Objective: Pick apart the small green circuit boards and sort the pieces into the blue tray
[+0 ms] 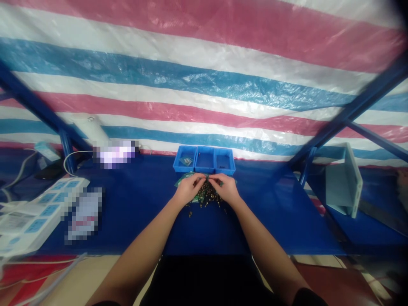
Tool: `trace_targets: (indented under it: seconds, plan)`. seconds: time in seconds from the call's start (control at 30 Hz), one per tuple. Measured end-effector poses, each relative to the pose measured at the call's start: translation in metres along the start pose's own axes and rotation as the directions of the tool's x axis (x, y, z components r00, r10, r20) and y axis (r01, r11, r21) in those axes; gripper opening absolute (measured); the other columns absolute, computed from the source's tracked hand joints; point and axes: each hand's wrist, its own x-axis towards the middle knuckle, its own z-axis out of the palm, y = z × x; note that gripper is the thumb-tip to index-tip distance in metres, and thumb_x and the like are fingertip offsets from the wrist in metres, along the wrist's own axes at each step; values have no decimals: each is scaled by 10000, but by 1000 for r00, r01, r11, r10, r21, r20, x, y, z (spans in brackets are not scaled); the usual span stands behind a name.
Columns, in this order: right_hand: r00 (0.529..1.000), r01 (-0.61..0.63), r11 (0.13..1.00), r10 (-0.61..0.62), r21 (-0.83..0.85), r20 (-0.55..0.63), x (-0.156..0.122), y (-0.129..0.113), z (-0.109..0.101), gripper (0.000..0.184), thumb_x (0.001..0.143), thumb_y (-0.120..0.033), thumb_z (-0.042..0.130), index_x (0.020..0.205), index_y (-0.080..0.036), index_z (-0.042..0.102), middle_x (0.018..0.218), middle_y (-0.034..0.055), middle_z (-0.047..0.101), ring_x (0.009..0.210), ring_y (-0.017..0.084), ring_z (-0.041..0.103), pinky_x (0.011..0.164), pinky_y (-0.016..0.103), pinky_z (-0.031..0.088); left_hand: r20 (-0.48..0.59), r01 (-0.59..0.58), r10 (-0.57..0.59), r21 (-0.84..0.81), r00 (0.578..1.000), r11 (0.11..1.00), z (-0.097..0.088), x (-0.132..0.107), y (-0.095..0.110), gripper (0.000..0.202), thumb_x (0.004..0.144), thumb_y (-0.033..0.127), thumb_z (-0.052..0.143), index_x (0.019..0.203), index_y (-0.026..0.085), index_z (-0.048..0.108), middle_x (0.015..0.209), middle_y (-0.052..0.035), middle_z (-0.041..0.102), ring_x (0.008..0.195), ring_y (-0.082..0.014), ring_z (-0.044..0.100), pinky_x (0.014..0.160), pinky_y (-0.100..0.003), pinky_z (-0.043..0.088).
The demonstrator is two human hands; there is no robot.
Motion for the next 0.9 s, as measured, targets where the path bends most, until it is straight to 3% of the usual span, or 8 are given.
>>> trace_targets:
  seconds: [0.2,0.6,0.9]
  plan:
    - [1000,-27,999,26,39,4,0,-1,1,182,846,-319,644,970,-227,740,864,40,731,666,158,651,670,287,565,1,22,-22,8,1000,1000,1,0,0,251,948,393,492,1055,223,643,791,-1,693,638,-136,626,643,-245,480]
    - [1000,-7,998,6,55,22,-1,1,2,209,849,-303,636,1023,-232,730,873,38,727,688,156,654,693,286,566,14,20,-20,-11,1000,1000,1,0,-1,247,958,385,471,1051,228,637,902,-14,716,735,-158,662,695,-262,494]
    - [1000,-1,1000,1,31,-11,0,-3,-1,177,859,-306,626,967,-225,741,881,42,732,691,154,660,690,282,558,2,3,-3,-44,1000,999,2,0,1,264,941,400,504,1059,221,657,757,3,688,598,-125,600,619,-240,482]
